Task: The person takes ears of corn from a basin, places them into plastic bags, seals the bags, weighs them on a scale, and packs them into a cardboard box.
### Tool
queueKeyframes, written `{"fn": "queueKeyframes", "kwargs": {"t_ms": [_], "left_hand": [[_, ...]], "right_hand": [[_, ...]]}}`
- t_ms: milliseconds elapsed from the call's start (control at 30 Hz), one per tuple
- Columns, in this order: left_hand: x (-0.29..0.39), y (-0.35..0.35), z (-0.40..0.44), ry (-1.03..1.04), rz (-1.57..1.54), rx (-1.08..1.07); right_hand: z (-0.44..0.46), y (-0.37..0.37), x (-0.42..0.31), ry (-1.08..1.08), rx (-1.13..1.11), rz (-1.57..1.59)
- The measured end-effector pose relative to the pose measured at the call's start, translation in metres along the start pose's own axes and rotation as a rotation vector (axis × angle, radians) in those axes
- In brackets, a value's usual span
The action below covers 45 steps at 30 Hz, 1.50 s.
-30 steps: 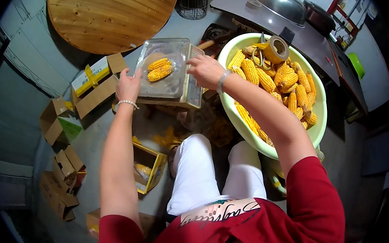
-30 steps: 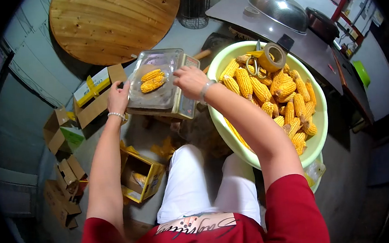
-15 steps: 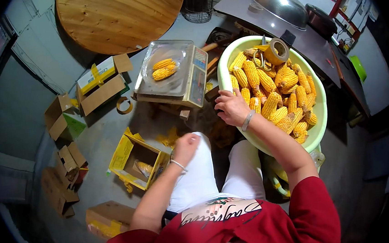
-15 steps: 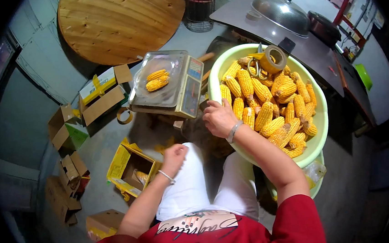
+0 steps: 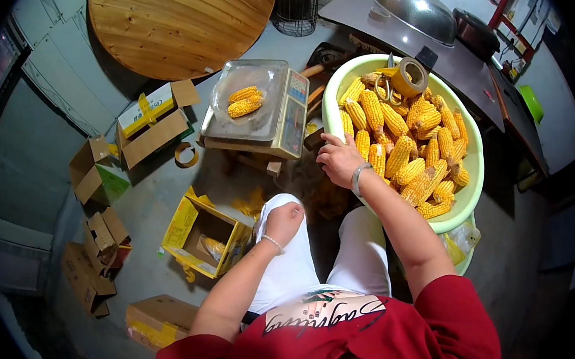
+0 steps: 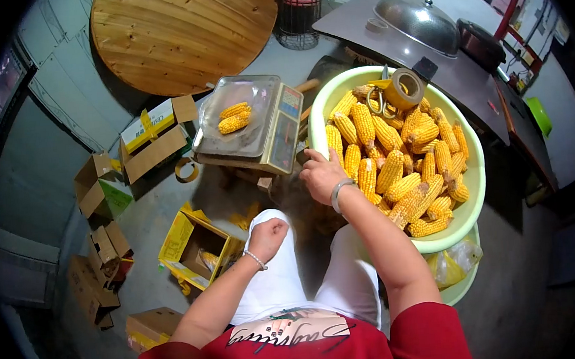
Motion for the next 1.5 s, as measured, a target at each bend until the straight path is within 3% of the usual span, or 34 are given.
{"fn": "queueKeyframes", "kwargs": {"t_ms": [1200,1500], "left_hand": [[-0.006,-0.033,-0.013,0.000,-0.028,0.118],[-0.010,-0.039,-0.019,-0.108,0.001,0.043]], "right_hand": [[-0.001,0.000,0.002,0.008,0.003,0.020],[-0.003,-0.004,-0.002,0.014,-0.036,-0.005]]}}
Point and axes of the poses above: each hand's wrist, its own z-axis towards the middle knuckle, its own y-axis out of the palm, x = y × z, the point moved 9 cm from there along z, towards the middle knuckle, and after that the axes turned 13 degrees about y, right-handed, at the moved point
